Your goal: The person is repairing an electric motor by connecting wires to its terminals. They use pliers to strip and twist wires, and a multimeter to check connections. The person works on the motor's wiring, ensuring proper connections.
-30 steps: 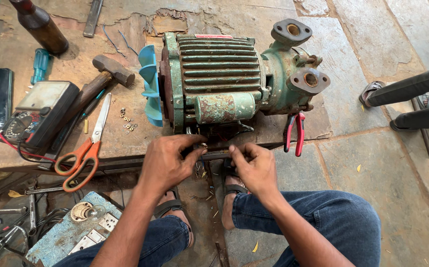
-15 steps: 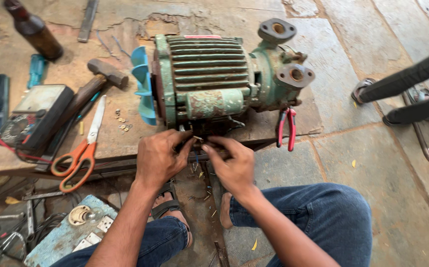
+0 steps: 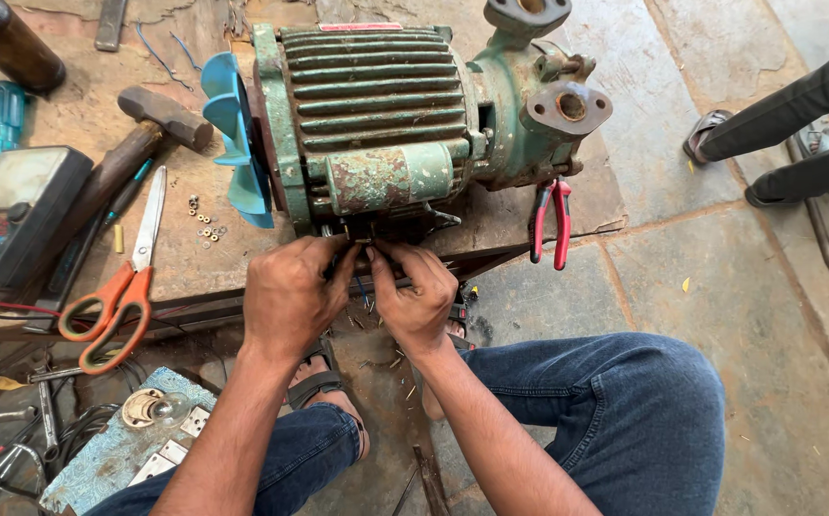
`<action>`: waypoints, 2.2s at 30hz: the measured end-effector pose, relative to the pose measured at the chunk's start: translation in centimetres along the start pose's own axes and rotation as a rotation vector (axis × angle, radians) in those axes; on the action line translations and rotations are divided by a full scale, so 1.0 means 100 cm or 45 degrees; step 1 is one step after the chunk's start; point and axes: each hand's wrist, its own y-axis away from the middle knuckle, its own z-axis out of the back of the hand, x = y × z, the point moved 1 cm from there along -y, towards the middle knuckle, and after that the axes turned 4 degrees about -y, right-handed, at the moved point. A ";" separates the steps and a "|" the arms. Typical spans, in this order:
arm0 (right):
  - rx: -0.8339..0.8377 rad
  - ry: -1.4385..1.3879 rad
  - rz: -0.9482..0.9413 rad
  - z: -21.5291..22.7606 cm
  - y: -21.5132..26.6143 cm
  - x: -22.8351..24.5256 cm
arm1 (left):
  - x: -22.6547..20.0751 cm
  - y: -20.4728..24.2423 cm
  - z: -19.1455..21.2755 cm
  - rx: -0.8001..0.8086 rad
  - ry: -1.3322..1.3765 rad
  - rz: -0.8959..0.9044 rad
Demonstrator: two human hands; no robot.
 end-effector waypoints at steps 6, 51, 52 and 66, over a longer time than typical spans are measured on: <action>-0.019 -0.048 0.016 -0.004 0.002 -0.004 | -0.002 0.000 -0.001 -0.015 0.005 0.013; -0.027 -0.013 0.237 -0.010 0.004 -0.029 | -0.002 0.001 -0.008 -0.088 0.062 0.076; -0.024 -0.019 0.240 -0.009 0.003 -0.030 | -0.002 0.002 -0.008 -0.096 0.056 0.102; 0.155 -0.307 -0.087 0.001 -0.012 -0.030 | 0.005 -0.011 0.015 0.013 0.177 0.104</action>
